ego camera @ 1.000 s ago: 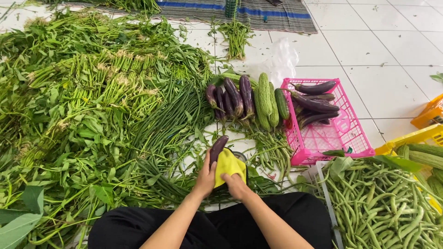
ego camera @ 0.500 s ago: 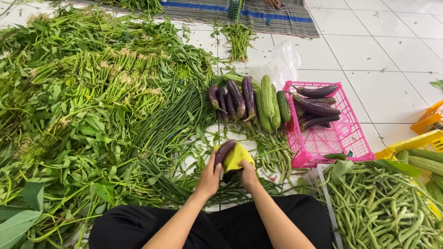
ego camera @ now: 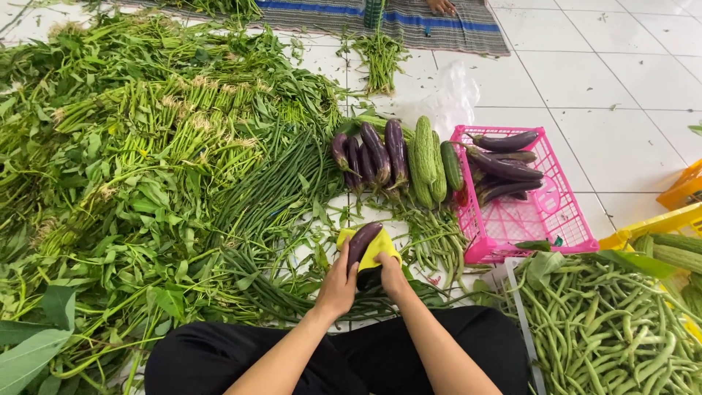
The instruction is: Cleaning eggplants by wiping them with a cloth and sorting them into a basket while sitting on the floor.
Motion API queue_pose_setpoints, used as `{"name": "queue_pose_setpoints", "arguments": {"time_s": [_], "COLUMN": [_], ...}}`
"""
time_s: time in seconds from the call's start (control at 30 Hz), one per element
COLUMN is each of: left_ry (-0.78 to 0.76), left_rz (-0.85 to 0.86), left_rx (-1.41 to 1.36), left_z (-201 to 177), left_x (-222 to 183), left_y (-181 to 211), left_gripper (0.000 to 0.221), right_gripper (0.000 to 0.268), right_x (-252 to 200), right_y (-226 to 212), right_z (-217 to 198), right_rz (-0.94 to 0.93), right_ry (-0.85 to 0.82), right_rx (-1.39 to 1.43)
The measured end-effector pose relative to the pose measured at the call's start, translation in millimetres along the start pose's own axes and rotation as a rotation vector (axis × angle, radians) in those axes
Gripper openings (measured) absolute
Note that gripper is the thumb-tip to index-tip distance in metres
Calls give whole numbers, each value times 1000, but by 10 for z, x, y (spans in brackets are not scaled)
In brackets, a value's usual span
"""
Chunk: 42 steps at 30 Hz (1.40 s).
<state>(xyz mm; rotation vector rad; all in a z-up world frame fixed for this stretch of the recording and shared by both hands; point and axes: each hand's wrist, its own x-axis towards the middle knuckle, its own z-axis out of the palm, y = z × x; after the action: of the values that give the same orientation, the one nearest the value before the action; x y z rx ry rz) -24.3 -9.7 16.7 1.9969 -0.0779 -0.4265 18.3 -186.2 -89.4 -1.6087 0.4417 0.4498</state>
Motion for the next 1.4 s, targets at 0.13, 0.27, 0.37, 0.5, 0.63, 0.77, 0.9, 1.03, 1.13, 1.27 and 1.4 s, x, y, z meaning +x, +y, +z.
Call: {"name": "queue_pose_setpoints", "arguments": {"time_s": [0.13,0.27,0.37,0.5,0.63,0.77,0.9,1.03,1.13,1.27,1.4], "left_ry": [8,141,221,276,303,280,261,287,332,366,300], "left_rz": [0,-82,-130,-151,-47,-73,-116,-130,-98,-98,-50], "left_rx": [13,-49,-81,-170,-285,-460,-413,-509,-592,-592,-688], "left_z": [-48,-150,-228,-207,-198,-262,-324,-279,-289,-333,-336], "left_x": [118,123,197,362,469,360,304,300,287,226,199], "left_y": [-155,-138,-288,-581,-686,-392,-249,-268,-284,-231,-191], "left_gripper": [63,65,67,72,62,64,74,60,49,47,41], "right_gripper": [84,84,68,39,49,39,19,20,35,43,67], "right_x": [64,-221,-181,-213,-273,-317,-947,-1136,-1225,-1146,-342], "right_y": [126,153,306,228,99,-62,-716,-799,-795,-807,110], "right_z": [83,154,37,-205,-416,-926,-909,-915,-991,-1244,-1871], "right_rz": [43,10,-174,-350,-215,-14,99,103,32,-65,110], "right_ry": [-40,-192,-283,-215,-133,18,51,54,63,148,286], "right_rx": [-99,-182,-81,315,758,799,682,662,631,234,-575]}}
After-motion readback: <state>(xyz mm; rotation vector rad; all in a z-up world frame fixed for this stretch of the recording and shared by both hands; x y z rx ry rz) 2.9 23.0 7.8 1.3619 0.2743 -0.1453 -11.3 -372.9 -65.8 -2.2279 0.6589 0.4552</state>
